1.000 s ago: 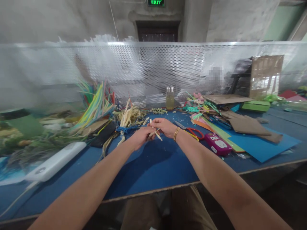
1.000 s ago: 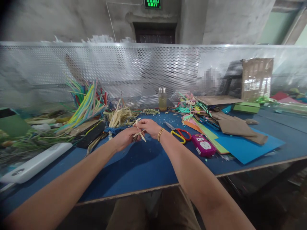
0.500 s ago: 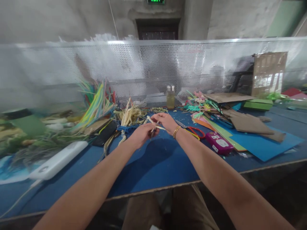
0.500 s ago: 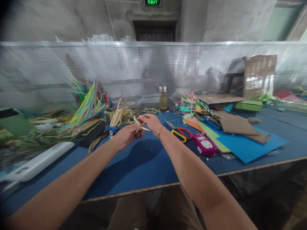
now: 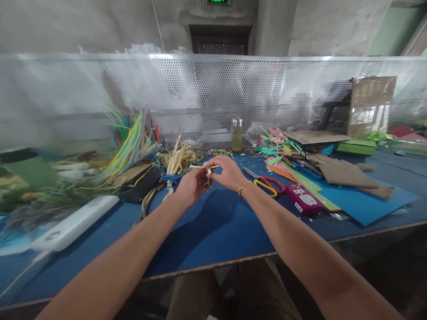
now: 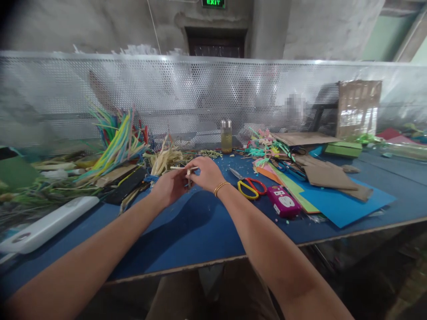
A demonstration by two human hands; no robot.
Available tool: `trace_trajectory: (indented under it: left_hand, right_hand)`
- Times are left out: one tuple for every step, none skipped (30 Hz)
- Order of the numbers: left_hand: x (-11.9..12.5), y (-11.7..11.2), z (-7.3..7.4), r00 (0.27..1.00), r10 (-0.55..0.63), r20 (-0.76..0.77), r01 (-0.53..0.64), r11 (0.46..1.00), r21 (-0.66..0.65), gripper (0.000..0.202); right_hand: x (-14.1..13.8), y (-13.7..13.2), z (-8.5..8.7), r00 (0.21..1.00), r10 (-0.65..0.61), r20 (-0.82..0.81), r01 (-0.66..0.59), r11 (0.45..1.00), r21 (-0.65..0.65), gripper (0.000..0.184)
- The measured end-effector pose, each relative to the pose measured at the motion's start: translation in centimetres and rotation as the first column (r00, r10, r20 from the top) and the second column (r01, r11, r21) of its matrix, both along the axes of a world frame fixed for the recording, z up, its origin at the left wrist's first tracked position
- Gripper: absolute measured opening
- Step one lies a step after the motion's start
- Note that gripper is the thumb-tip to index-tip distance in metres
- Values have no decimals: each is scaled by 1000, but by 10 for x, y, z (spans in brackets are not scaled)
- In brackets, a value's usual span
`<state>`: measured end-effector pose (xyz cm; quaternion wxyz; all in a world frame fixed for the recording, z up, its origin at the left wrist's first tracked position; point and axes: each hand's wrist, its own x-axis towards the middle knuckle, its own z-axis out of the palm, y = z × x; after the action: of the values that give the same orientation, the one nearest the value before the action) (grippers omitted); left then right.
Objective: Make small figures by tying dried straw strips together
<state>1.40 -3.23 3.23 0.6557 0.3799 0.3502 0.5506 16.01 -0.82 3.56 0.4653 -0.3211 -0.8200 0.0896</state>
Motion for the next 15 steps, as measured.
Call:
trace_trajectory:
  left_hand:
    - [0,0,-1,1000,-9,-13,9,1000,22,7]
    - [0,1,-3,999,-19,-35,21,999,50,7]
    - [0,2,-4,998,-26,-62,31,996,81,7]
    - [0,2,-5,996,-28,-90,38,993,111,7]
    - [0,3,-6,994,-22,-111,37,990,134,8]
    - [0,4,-7,992,-10,-122,28,989,147,8]
    - [-1,4,-8,992,4,-128,15,989,149,9]
    - [-1,4,-8,991,15,-132,4,989,145,10]
    - [-1,4,-8,990,21,-141,-1,990,141,10]
    - [-1,4,-9,987,24,-157,-2,990,142,11]
    - [0,4,-9,984,25,-178,2,989,147,12]
    - [0,4,-10,979,23,-203,9,988,157,13]
    - [-1,4,-10,974,22,-227,17,986,168,13]
    - [-1,5,-11,968,22,-249,24,983,181,13]
    - [-1,5,-12,962,22,-271,33,980,194,12]
  right_hand:
    - [0,0,0,1000,-11,-12,11,1000,-8,13]
    - [0,1,1,1000,-17,-27,16,1000,-17,10]
    - [1,1,1,999,-15,-40,14,1000,-27,8]
    - [1,2,2,999,-8,-51,6,999,-38,7]
    - [1,2,2,998,2,-59,-5,999,-49,7]
    - [2,3,2,998,10,-63,-14,998,-61,8]
    - [3,3,2,998,15,-62,-20,997,-75,9]
    - [4,4,3,998,16,-60,-21,996,-90,10]
    - [5,4,3,998,14,-55,-20,994,-105,10]
    - [6,5,3,999,12,-47,-17,993,-119,10]
    - [7,6,2,999,10,-38,-15,991,-130,10]
    - [8,7,2,1000,8,-30,-12,990,-139,10]
    - [8,8,2,1000,8,-24,-11,989,-145,10]
    - [8,8,1,1000,8,-21,-11,989,-149,10]
    - [8,9,1,1000,9,-23,-12,988,-154,10]
